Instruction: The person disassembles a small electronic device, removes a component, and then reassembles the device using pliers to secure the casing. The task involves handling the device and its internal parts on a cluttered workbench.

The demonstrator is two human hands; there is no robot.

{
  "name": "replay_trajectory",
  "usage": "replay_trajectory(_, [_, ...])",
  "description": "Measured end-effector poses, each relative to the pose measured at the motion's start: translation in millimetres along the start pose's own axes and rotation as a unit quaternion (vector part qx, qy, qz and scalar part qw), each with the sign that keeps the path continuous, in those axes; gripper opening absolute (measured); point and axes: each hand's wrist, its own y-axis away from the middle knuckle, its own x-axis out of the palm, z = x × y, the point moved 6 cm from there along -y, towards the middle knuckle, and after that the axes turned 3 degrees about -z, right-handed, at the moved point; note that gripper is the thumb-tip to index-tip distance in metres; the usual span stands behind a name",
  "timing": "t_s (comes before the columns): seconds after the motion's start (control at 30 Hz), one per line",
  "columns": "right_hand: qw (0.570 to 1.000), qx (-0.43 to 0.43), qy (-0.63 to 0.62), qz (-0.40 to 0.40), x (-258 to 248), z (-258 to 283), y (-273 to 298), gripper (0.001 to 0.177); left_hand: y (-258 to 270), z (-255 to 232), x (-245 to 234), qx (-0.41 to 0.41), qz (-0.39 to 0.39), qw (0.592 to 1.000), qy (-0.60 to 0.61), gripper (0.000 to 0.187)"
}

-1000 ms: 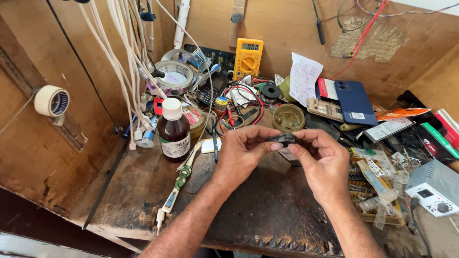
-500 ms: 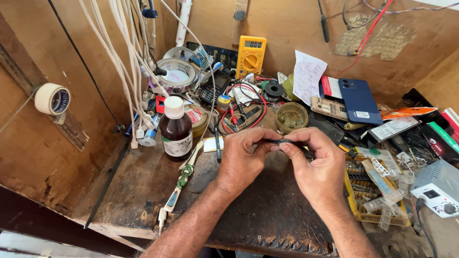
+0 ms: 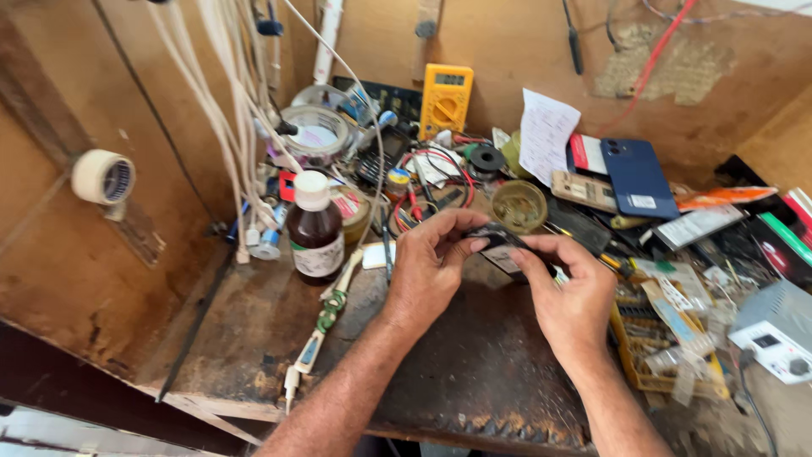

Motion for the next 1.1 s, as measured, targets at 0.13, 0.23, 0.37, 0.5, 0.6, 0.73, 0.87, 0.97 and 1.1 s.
replay_trajectory(0.13, [0.999, -0.048, 0.021, 0.001, 3, 1, 2, 0.017, 4, -2, 5, 0.046, 0.046, 0.997, -0.043, 0.027])
replay_trajectory(0.23, [0.999, -0.036, 0.032, 0.004, 9, 3, 5, 0.019, 5, 23, 3, -0.022, 0.036, 0.997, -0.063, 0.024])
replay_trajectory(0.37, [0.996, -0.073, 0.055, 0.004, 7, 15, 9, 0.025, 4, 57, 5, -0.149, 0.036, 0.988, 0.029, 0.022])
replay_trajectory(0.5, [0.980, -0.175, 0.085, -0.033, 0, 33, 13, 0.033, 2, 71, 3, -0.228, 0.037, 0.965, 0.127, 0.024])
replay_trajectory(0.6, [0.972, -0.200, 0.118, -0.029, -1, 38, 17, 0.026, 1, 74, -4, -0.244, -0.003, 0.960, 0.136, 0.027])
replay_trajectory(0.73, [0.982, -0.172, 0.068, 0.029, 7, 40, 19, 0.023, 2, 69, -5, -0.241, -0.013, 0.962, 0.129, 0.027])
replay_trajectory(0.87, [0.972, -0.205, 0.089, 0.068, 15, 43, 20, 0.025, 1, 66, -6, -0.242, -0.012, 0.963, 0.117, 0.027])
replay_trajectory(0.97, [0.963, -0.225, 0.122, 0.078, 19, 46, 21, 0.027, 1, 65, -6, -0.244, -0.016, 0.962, 0.118, 0.027])
replay_trajectory(1.1, [0.956, -0.233, 0.159, 0.086, 23, 50, 25, 0.025, 3, 66, -6, -0.249, -0.026, 0.959, 0.129, 0.027])
